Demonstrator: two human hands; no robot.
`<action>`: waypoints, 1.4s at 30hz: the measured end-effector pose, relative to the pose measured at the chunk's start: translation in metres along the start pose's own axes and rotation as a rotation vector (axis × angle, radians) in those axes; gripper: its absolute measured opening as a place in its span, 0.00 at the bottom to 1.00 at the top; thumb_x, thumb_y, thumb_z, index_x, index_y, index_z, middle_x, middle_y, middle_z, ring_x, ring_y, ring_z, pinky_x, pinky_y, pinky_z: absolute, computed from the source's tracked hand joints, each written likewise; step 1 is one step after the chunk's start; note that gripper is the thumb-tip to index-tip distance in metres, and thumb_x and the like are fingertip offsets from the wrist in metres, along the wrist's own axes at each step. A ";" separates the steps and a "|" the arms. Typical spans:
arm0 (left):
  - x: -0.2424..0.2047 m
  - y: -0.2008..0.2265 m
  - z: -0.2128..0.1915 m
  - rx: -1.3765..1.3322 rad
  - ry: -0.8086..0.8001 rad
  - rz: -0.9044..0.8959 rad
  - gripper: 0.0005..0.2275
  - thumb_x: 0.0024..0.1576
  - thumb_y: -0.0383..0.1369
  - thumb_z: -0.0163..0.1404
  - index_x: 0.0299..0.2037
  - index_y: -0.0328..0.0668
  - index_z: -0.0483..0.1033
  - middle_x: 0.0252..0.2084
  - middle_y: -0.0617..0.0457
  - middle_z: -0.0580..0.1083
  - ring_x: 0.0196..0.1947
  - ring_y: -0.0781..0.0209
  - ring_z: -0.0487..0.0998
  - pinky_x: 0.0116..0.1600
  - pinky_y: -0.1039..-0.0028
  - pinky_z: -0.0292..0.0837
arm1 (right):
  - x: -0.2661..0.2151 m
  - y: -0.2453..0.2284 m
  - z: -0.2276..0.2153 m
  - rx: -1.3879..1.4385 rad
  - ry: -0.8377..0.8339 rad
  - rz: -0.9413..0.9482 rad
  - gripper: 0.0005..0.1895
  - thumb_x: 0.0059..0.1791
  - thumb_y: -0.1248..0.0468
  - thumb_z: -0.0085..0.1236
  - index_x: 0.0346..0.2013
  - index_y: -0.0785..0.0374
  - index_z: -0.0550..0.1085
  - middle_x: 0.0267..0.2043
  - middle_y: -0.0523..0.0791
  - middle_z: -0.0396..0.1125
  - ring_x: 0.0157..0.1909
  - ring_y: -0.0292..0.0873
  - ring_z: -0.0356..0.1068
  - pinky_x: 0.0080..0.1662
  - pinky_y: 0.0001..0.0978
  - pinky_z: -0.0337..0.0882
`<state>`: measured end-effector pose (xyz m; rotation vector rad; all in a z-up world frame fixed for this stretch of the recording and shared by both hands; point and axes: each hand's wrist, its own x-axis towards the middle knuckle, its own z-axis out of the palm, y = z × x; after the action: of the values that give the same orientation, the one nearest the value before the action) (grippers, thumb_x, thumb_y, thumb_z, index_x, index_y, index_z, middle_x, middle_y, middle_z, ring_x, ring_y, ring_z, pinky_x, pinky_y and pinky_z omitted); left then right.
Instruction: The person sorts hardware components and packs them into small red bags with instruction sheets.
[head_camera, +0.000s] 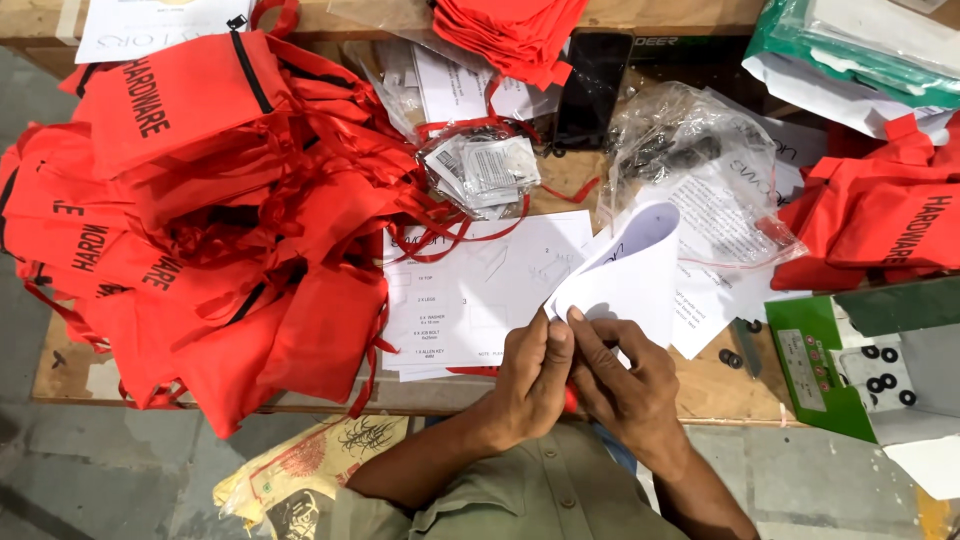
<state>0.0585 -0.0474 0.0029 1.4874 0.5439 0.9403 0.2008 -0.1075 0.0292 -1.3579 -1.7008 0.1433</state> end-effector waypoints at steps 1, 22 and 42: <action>0.004 0.007 0.000 -0.002 -0.014 0.012 0.21 0.75 0.42 0.30 0.53 0.25 0.67 0.24 0.51 0.68 0.23 0.67 0.67 0.29 0.73 0.60 | 0.001 -0.001 0.000 -0.013 -0.005 -0.002 0.28 0.44 0.73 0.65 0.60 0.65 0.73 0.42 0.47 0.69 0.39 0.42 0.74 0.37 0.32 0.75; 0.008 0.017 -0.001 -0.018 -0.071 0.045 0.24 0.74 0.43 0.28 0.61 0.24 0.64 0.29 0.46 0.75 0.27 0.62 0.79 0.30 0.74 0.73 | 0.002 -0.003 -0.002 0.020 -0.029 0.016 0.30 0.43 0.76 0.65 0.60 0.66 0.73 0.42 0.48 0.70 0.39 0.44 0.74 0.40 0.34 0.75; 0.012 0.013 -0.018 0.243 0.305 0.268 0.14 0.73 0.36 0.37 0.40 0.35 0.70 0.38 0.45 0.80 0.34 0.60 0.82 0.41 0.70 0.77 | -0.044 0.011 -0.050 -0.135 0.290 0.157 0.18 0.41 0.67 0.70 0.46 0.60 0.80 0.48 0.53 0.60 0.47 0.46 0.69 0.48 0.38 0.71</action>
<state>0.0477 -0.0293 0.0168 1.6725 0.7103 1.3630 0.2427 -0.1610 0.0257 -1.5311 -1.3829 -0.0783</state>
